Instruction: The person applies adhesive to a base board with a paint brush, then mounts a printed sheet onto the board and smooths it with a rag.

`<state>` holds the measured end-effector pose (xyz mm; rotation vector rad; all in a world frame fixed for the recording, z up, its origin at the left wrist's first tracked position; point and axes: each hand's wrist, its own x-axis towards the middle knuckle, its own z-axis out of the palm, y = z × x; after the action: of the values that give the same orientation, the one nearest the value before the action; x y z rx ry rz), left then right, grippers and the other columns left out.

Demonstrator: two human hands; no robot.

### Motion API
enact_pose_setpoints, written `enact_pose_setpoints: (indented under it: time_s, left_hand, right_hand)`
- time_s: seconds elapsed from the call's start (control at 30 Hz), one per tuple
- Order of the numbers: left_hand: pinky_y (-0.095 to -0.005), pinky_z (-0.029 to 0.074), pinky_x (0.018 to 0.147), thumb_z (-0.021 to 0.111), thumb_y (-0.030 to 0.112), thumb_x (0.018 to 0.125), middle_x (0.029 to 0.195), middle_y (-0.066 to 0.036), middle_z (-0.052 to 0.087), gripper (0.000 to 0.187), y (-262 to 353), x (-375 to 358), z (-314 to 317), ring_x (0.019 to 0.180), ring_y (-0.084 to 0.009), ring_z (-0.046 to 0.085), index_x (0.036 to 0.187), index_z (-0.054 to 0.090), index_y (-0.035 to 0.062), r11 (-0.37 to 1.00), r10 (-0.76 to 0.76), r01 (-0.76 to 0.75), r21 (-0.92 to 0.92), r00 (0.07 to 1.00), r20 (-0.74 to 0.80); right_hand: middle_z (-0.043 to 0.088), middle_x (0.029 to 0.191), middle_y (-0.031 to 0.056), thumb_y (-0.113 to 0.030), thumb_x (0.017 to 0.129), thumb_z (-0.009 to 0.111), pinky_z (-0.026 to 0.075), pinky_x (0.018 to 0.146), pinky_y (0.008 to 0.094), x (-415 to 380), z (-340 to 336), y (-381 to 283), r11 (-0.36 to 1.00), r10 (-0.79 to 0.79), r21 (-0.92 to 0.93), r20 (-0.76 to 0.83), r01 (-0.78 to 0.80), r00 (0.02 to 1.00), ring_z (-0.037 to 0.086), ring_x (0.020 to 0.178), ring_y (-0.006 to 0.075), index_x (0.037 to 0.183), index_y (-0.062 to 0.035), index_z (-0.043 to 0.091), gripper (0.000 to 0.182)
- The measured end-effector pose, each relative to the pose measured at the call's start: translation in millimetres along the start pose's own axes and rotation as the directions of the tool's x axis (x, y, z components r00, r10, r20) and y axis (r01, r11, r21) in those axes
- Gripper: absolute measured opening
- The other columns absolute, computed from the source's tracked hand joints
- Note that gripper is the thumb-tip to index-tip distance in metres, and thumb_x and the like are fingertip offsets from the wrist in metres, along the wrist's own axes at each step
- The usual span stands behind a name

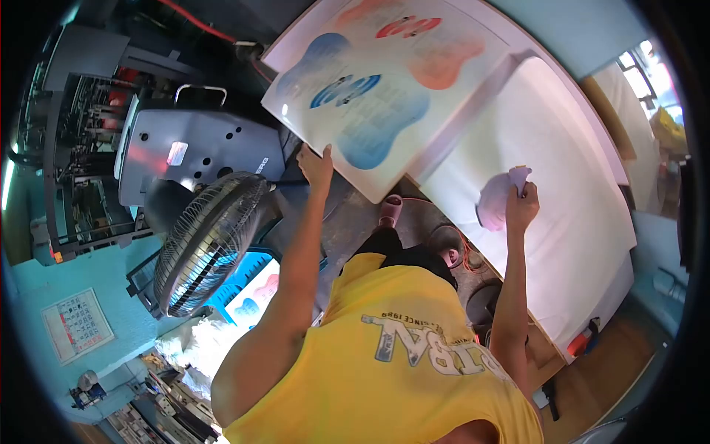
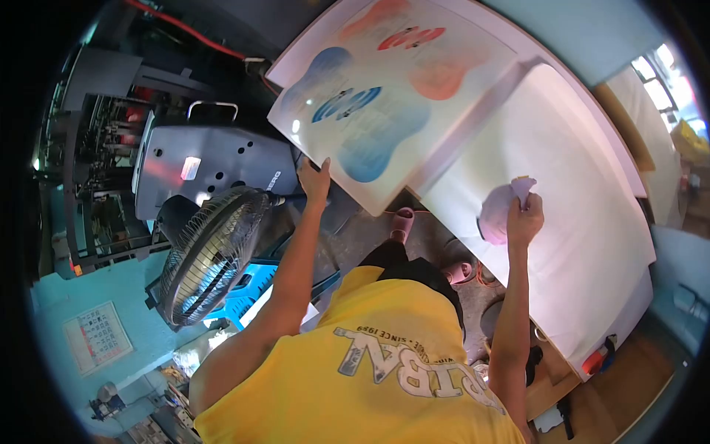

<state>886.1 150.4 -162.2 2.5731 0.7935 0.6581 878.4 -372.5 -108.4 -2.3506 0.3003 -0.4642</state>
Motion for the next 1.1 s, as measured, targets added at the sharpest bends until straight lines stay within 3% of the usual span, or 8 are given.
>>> enact_pose_setpoints:
  time_s: [0.1, 0.17, 0.23, 0.33, 0.63, 0.83, 1.0, 1.1]
  left_hand:
    - [-0.0523, 0.059, 0.088, 0.088, 0.038, 0.074, 0.117, -0.029, 0.065, 0.073, -33, 54, 46, 0.102, -0.0486, 0.069, 0.128, 0.059, -0.001, 0.823, -0.54, 0.558, -0.107, 0.827, 0.158]
    - [-0.0474, 0.058, 0.097, 0.088, 0.033, 0.07, 0.111, -0.029, 0.073, 0.066, -14, 70, 51, 0.107, -0.0453, 0.072, 0.121, 0.068, -0.0026, 0.767, -0.599, 0.611, -0.194, 0.791, 0.126]
    - [-0.0498, 0.057, 0.099, 0.085, 0.028, 0.071, 0.117, -0.029, 0.069, 0.068, 4, 75, 51, 0.111, -0.0451, 0.069, 0.126, 0.063, -0.0055, 0.766, -0.607, 0.618, -0.176, 0.786, 0.118]
    - [-0.0502, 0.052, 0.105, 0.079, 0.023, 0.077, 0.131, -0.029, 0.058, 0.075, 19, 68, 55, 0.122, -0.0443, 0.062, 0.139, 0.049, -0.0061, 0.791, -0.577, 0.575, -0.21, 0.815, 0.058]
    - [-0.054, 0.045, 0.108, 0.077, 0.022, 0.081, 0.141, -0.028, 0.048, 0.075, 52, 102, 27, 0.132, -0.0435, 0.048, 0.144, 0.043, -0.0035, 0.737, -0.581, 0.608, -0.295, 0.793, 0.184]
    - [-0.061, 0.043, 0.108, 0.074, 0.025, 0.086, 0.163, -0.026, 0.031, 0.08, 35, 190, 26, 0.146, -0.0405, 0.038, 0.153, 0.037, 0.0024, 0.723, -0.691, 0.69, -0.039, 0.722, -0.03]
    - [-0.0516, 0.045, 0.113, 0.082, 0.043, 0.079, 0.146, -0.023, 0.056, 0.078, -33, 269, 94, 0.139, -0.0382, 0.051, 0.141, 0.056, 0.0042, 0.642, -0.7, 0.737, 0.212, 0.676, -0.23]
    - [-0.0488, 0.055, 0.102, 0.084, 0.048, 0.078, 0.131, -0.018, 0.071, 0.067, -82, 300, 75, 0.122, -0.0366, 0.068, 0.132, 0.068, 0.0112, 0.859, -0.51, 0.467, 0.211, 0.823, 0.252]
  right_hand:
    - [0.062, 0.09, 0.0107, 0.002, 0.085, 0.058, 0.051, 0.073, 0.0357, -8, 41, -46, 0.976, -0.037, 0.215, 0.001, 0.036, 0.999, 0.061, 0.078, 0.0214, 0.107, -0.0027, 0.062, 0.023]
    - [0.063, 0.091, 0.0091, 0.002, 0.087, 0.049, 0.053, 0.08, 0.0342, -25, 71, -66, 0.938, 0.045, 0.327, 0.227, -0.119, 0.973, 0.065, 0.083, 0.0218, 0.126, -0.0041, 0.063, 0.041]
    - [0.072, 0.1, 0.0185, -0.013, 0.098, 0.057, 0.055, 0.083, 0.0393, -49, 100, -102, 0.977, 0.1, 0.151, 0.287, -0.148, 0.953, 0.071, 0.091, 0.029, 0.125, -0.0039, 0.065, 0.029]
    - [0.074, 0.11, 0.0273, -0.036, 0.095, 0.066, 0.055, 0.092, 0.0468, -70, 120, -152, 0.989, 0.137, -0.037, 0.567, -0.141, 0.812, 0.071, 0.108, 0.0425, 0.125, -0.001, 0.069, 0.046]
    - [0.074, 0.105, 0.0278, -0.041, 0.087, 0.075, 0.055, 0.089, 0.0455, -59, 140, -184, 0.986, 0.125, -0.032, 0.783, -0.161, 0.609, 0.072, 0.104, 0.0425, 0.111, 0.0016, 0.074, 0.048]
    - [0.074, 0.106, 0.0279, -0.042, 0.087, 0.076, 0.055, 0.09, 0.0466, -62, 145, -177, 0.994, 0.069, 0.001, 0.775, -0.11, 0.628, 0.071, 0.105, 0.0429, 0.114, 0.0017, 0.074, 0.051]
    - [0.074, 0.111, 0.0272, -0.039, 0.086, 0.077, 0.055, 0.095, 0.0471, -82, 139, -169, 0.991, 0.084, 0.001, 0.773, -0.133, 0.629, 0.071, 0.109, 0.0428, 0.125, 0.0002, 0.071, 0.055]
    - [0.074, 0.114, 0.0278, -0.031, 0.088, 0.076, 0.055, 0.096, 0.0448, -83, 137, -169, 0.991, 0.052, 0.03, 0.815, -0.132, 0.577, 0.071, 0.109, 0.0423, 0.128, 0.0002, 0.07, 0.051]
